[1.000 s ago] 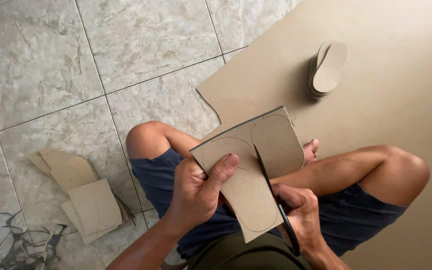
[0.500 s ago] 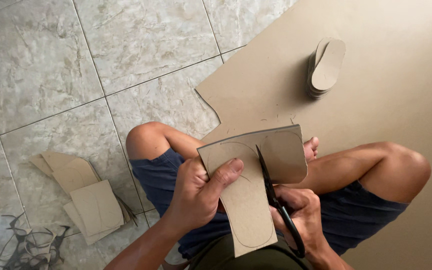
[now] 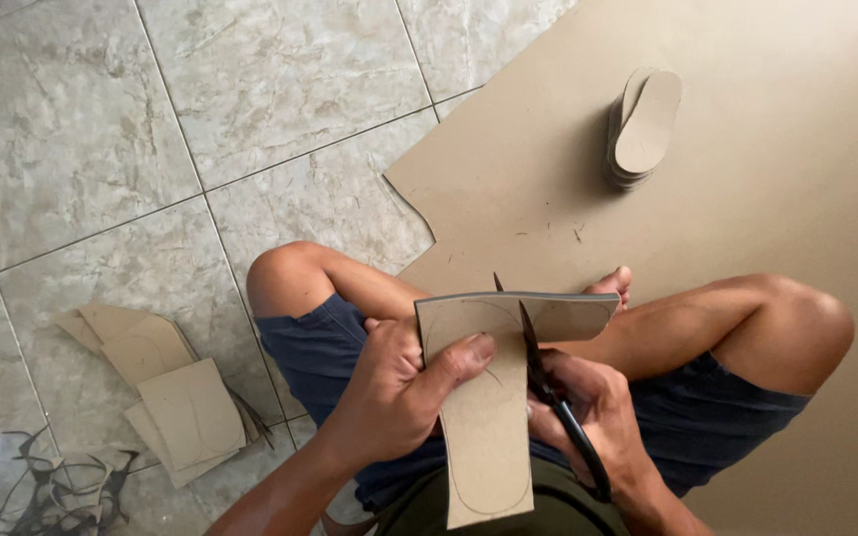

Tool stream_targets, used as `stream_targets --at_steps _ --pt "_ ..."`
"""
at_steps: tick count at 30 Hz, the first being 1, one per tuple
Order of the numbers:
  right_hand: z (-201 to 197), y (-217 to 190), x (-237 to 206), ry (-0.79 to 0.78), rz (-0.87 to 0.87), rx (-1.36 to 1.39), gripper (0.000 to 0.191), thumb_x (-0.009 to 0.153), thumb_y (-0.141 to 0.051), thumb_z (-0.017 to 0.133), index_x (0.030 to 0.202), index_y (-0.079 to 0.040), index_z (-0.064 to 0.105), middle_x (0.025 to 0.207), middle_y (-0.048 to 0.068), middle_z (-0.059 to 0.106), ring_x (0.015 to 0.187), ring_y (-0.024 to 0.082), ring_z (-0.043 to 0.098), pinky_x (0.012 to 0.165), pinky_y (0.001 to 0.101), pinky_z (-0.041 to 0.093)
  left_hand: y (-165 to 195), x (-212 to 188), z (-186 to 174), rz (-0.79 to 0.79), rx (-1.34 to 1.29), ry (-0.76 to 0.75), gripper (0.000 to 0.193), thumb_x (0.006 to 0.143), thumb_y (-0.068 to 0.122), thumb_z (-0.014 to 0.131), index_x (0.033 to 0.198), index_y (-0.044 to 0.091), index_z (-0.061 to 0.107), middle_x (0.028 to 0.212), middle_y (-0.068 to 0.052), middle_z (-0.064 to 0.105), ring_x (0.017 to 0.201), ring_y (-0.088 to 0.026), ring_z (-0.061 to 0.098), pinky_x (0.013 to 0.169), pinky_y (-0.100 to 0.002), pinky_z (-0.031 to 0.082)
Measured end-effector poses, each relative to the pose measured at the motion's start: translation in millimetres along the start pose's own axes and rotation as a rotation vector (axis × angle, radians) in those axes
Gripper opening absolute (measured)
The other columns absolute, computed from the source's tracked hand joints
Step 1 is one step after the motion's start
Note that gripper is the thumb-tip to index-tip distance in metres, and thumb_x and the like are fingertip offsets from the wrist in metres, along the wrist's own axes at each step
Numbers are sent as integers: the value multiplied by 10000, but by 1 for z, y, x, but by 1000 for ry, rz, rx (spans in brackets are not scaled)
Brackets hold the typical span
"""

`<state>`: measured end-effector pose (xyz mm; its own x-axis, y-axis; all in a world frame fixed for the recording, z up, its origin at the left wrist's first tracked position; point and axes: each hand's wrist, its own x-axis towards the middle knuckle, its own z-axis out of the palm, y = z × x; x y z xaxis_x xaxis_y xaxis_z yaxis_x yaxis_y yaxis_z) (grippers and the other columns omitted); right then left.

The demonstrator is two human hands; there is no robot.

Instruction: The person sits on the floor and cuts insole shapes from a large sheet of cardboard-like material, using scissors to trim along pre-drawn outlines. They trim the edges of each cut piece, set finished insoles on a growing stack, and discard scrap pieces aside.

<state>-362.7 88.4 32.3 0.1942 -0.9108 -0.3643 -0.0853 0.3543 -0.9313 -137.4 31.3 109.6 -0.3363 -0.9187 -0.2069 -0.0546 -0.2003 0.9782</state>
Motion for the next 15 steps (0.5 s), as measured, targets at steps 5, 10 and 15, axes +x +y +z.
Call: stream_targets --at_steps 5,10,15 --pt "-3 -6 -2 -16 -27 -163 251 763 -147 794 916 50 764 644 21 665 582 84 546 536 258 447 1 1 -7 -104 -103 -48 258 987 224 611 1049 -6 711 828 -12 748 761 -52 666 664 -261 552" --pt "2 -9 -1 -12 30 -38 315 750 -131 800 990 55 717 720 22 641 647 81 547 569 261 472 1 2 -10 -119 67 -98 263 976 247 617 1007 4 713 745 -14 711 700 -62 650 636 -252 533" --pt "3 -11 -2 -70 -62 31 311 799 -120 809 1023 72 714 806 37 651 731 91 560 645 268 478 3 2 -15 -164 -58 -151 272 949 231 616 1055 3 721 817 2 736 764 -54 660 678 -252 546"
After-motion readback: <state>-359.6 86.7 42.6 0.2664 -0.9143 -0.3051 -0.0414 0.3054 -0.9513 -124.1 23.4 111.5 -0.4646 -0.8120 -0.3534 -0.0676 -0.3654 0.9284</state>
